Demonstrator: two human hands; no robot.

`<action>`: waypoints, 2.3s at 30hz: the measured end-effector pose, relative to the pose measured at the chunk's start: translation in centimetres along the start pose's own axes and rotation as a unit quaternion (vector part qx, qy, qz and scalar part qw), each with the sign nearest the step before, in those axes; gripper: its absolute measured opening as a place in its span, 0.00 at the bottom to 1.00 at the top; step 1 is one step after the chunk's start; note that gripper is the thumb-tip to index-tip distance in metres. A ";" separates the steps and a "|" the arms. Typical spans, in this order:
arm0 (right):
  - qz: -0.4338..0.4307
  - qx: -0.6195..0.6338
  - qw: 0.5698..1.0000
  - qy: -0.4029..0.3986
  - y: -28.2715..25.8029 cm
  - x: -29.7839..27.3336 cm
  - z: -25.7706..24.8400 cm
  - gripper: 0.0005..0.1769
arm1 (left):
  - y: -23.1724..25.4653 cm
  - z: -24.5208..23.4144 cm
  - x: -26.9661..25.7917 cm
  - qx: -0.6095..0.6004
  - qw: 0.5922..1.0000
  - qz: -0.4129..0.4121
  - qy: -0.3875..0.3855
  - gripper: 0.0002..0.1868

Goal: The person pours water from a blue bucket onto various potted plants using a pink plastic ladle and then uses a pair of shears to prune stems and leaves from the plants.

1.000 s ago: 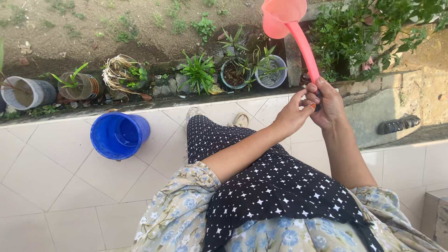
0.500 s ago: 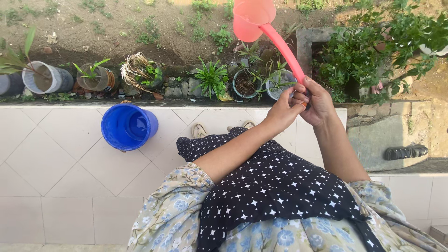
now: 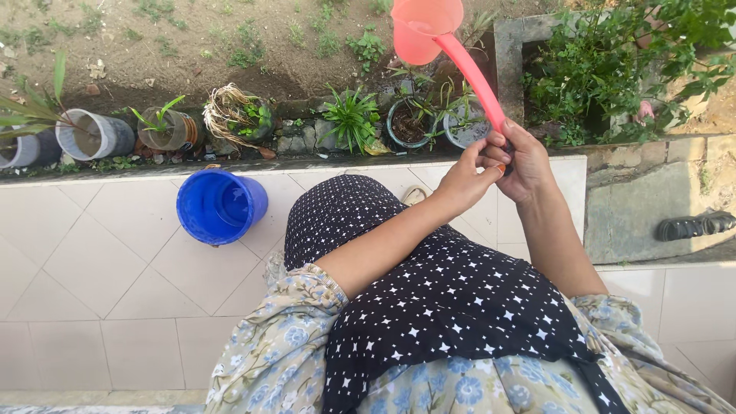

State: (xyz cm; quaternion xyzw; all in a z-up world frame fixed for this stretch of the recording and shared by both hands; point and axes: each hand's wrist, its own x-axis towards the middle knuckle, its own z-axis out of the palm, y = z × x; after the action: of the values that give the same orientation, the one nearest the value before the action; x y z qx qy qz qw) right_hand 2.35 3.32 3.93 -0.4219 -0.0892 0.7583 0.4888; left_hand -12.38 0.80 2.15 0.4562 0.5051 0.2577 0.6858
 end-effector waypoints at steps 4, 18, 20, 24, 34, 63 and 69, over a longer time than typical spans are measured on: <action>-0.019 0.021 0.999 0.029 -0.9 -1.2 -2.2 0.07 | -0.3 2.4 1.0 0.039 0.999 0.015 -0.031 0.44; -0.086 0.103 0.986 0.096 -5.0 -4.9 -10.0 0.16 | 0.5 10.7 3.5 0.106 0.986 0.066 -0.114 0.45; -0.117 0.073 0.982 0.131 -5.8 -5.0 -11.2 0.14 | 0.5 11.8 4.0 0.106 0.984 0.070 -0.128 0.44; -0.145 0.098 0.977 0.121 -6.6 -5.0 -13.2 0.07 | 0.7 13.6 4.6 0.102 0.984 0.062 -0.135 0.44; -0.149 0.095 0.978 0.113 -6.4 -5.3 -11.8 0.09 | 1.2 12.8 4.2 0.044 0.984 0.101 -0.142 0.34; -0.021 -0.001 0.999 0.033 -3.0 -0.9 -4.2 0.06 | -0.9 5.3 3.6 -0.003 0.999 0.027 0.025 0.31; -0.029 -0.011 0.998 0.051 -2.7 -1.0 -5.0 0.05 | -0.8 5.4 3.7 0.015 0.999 0.025 0.014 0.33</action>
State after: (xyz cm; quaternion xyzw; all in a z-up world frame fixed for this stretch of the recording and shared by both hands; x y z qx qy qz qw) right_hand 7.89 2.46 2.84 -0.4624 -0.0851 0.7206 0.5097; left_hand -6.10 1.47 0.10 0.4753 0.5068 0.2732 0.6653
